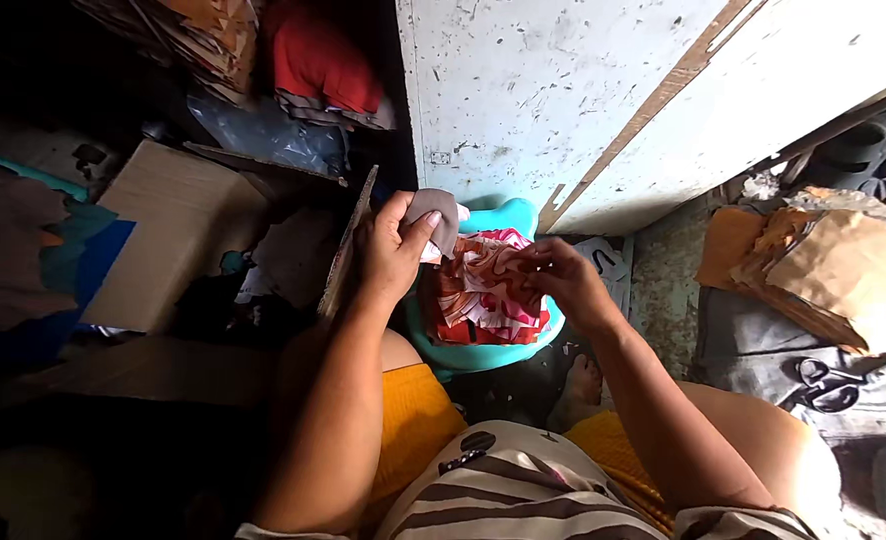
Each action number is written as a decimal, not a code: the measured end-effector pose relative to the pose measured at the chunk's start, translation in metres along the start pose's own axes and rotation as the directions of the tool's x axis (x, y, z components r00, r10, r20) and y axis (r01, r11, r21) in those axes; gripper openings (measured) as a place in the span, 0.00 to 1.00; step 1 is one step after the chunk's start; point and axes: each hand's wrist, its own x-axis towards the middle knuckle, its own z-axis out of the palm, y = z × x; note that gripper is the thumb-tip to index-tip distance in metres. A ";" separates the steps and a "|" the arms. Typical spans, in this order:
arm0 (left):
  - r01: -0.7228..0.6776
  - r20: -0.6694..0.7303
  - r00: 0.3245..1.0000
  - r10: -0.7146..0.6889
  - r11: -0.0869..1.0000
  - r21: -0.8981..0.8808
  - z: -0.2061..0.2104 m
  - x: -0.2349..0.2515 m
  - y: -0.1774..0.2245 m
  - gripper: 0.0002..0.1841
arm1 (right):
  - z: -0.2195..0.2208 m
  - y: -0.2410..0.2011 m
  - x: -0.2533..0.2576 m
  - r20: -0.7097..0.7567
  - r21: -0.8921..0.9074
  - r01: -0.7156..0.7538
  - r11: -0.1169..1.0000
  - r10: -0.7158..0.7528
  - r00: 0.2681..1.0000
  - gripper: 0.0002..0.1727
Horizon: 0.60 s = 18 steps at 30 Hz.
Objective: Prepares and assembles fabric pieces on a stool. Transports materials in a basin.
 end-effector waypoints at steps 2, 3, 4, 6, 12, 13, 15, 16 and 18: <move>0.006 0.000 1.000 -0.006 1.000 0.006 0.000 0.000 -0.001 0.11 | -0.008 -0.021 0.008 -0.027 -0.118 0.156 0.981 -0.160 0.987 0.19; 0.013 -0.002 1.000 -0.013 1.000 0.013 0.000 0.001 -0.001 0.11 | -0.011 -0.034 0.011 -0.041 -0.203 0.236 0.950 -0.249 0.968 0.19; 0.016 -0.006 1.000 -0.016 1.000 0.018 -0.001 0.001 -0.002 0.11 | -0.011 -0.046 0.013 -0.050 -0.282 0.317 0.906 -0.344 0.938 0.20; 0.009 -0.015 1.000 -0.009 1.000 0.028 -0.002 0.002 -0.003 0.11 | -0.008 -0.060 0.013 -0.022 -0.380 0.486 0.787 -0.533 0.846 0.18; 0.021 -0.017 1.000 -0.020 0.998 0.060 -0.007 0.002 -0.004 0.11 | 0.015 0.018 -0.005 0.340 -0.597 0.691 0.406 -0.652 0.677 0.15; 0.020 -0.017 1.000 -0.019 0.998 0.059 -0.008 0.002 -0.004 0.11 | 0.016 0.033 -0.009 0.348 -0.624 0.667 0.407 -0.619 0.704 0.15; 0.016 -0.014 1.000 -0.016 0.999 0.051 -0.007 0.001 -0.003 0.11 | 0.017 0.051 -0.013 0.302 -0.661 0.600 0.451 -0.572 0.762 0.12; 0.015 -0.009 1.000 -0.015 0.999 0.050 -0.007 0.001 -0.003 0.11 | 0.017 0.054 -0.014 0.277 -0.669 0.578 0.467 -0.564 0.778 0.10; 0.009 -0.004 1.000 -0.009 0.999 0.052 -0.004 0.001 -0.003 0.11 | 0.015 0.053 -0.018 0.255 -0.671 0.564 0.481 -0.564 0.785 0.08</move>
